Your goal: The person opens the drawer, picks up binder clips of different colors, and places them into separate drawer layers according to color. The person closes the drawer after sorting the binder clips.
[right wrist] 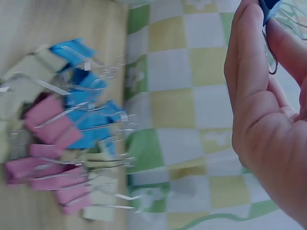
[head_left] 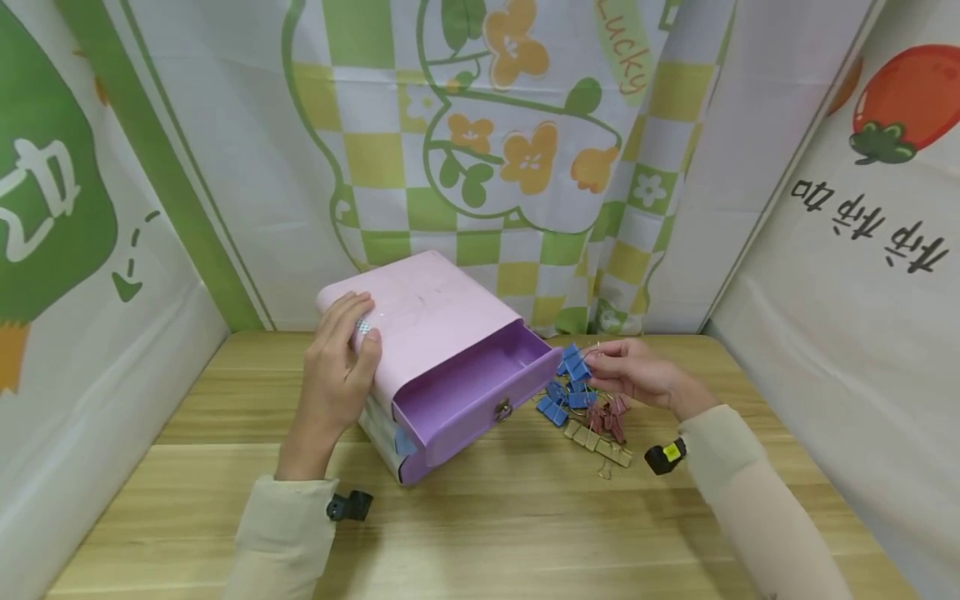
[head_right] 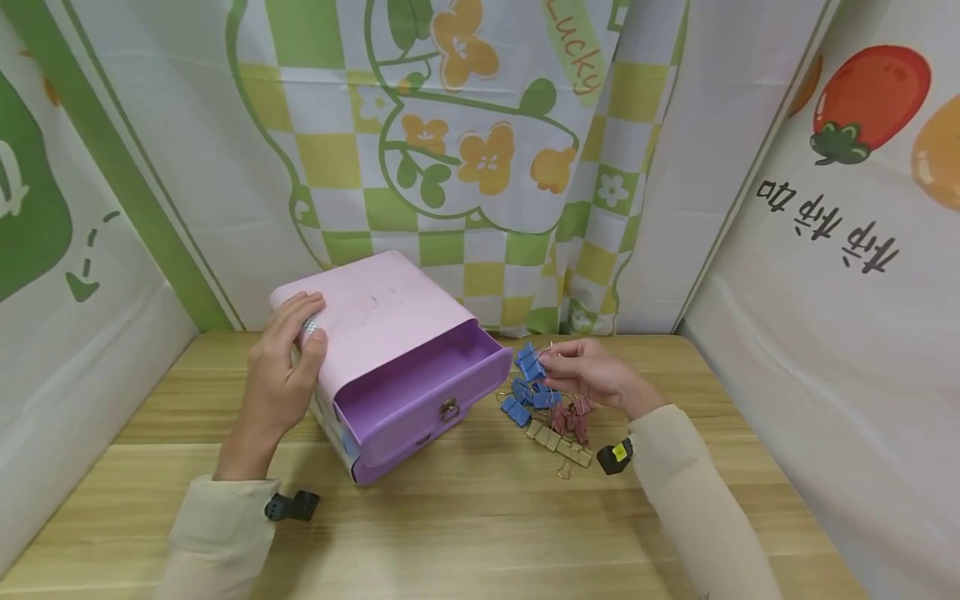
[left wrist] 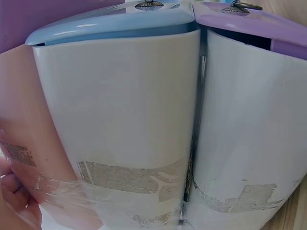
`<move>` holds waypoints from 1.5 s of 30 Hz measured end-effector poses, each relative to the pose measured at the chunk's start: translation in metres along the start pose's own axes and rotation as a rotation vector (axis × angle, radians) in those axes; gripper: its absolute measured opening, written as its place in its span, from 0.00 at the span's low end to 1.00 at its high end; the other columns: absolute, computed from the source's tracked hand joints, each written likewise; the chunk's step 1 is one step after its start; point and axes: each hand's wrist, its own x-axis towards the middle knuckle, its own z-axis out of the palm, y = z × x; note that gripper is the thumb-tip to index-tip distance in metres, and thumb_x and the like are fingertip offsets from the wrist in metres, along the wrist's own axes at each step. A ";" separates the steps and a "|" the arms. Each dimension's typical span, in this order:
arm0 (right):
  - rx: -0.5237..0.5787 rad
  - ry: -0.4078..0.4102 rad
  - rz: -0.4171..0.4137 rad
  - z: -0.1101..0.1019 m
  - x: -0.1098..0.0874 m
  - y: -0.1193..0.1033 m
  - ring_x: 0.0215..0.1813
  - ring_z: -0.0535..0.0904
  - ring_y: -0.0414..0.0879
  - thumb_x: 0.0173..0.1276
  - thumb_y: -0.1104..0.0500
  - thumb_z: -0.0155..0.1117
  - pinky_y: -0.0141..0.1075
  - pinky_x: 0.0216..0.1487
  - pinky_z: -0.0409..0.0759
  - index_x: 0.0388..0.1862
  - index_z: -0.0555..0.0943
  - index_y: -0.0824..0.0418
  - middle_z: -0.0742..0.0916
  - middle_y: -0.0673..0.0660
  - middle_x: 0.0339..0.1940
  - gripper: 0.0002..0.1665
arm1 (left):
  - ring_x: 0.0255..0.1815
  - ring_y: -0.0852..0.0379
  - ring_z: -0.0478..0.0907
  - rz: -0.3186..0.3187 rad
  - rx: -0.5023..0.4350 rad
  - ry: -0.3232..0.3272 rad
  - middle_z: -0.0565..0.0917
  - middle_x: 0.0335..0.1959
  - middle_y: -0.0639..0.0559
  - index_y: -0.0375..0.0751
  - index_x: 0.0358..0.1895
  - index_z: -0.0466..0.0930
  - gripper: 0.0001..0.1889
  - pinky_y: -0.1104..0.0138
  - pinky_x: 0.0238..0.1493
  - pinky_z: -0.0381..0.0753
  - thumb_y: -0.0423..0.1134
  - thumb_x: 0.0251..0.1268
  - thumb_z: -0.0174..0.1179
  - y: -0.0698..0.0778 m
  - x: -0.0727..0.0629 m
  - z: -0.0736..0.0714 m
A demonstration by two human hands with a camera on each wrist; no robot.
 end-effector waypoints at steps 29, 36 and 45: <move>-0.427 -0.221 -0.059 0.119 0.011 -0.108 0.45 0.87 0.41 0.76 0.65 0.65 0.35 0.53 0.92 0.57 0.86 0.70 0.87 0.57 0.54 0.15 | 0.81 0.43 0.67 0.008 -0.004 -0.003 0.78 0.74 0.41 0.33 0.69 0.78 0.26 0.46 0.85 0.63 0.44 0.74 0.52 0.001 0.000 -0.004; -0.627 -0.277 -0.052 0.158 0.015 -0.109 0.45 0.91 0.44 0.74 0.62 0.69 0.42 0.56 0.92 0.52 0.90 0.65 0.91 0.58 0.49 0.11 | 0.81 0.43 0.67 0.008 -0.006 0.000 0.78 0.74 0.42 0.33 0.69 0.78 0.26 0.46 0.85 0.63 0.44 0.74 0.52 0.001 0.001 -0.003; -0.923 -0.290 -0.125 0.194 0.013 -0.112 0.29 0.79 0.36 0.70 0.55 0.74 0.27 0.34 0.80 0.41 0.94 0.55 0.89 0.47 0.26 0.07 | 0.81 0.44 0.67 -0.006 -0.002 -0.006 0.78 0.74 0.42 0.34 0.69 0.78 0.27 0.47 0.85 0.63 0.45 0.74 0.52 0.001 0.001 -0.004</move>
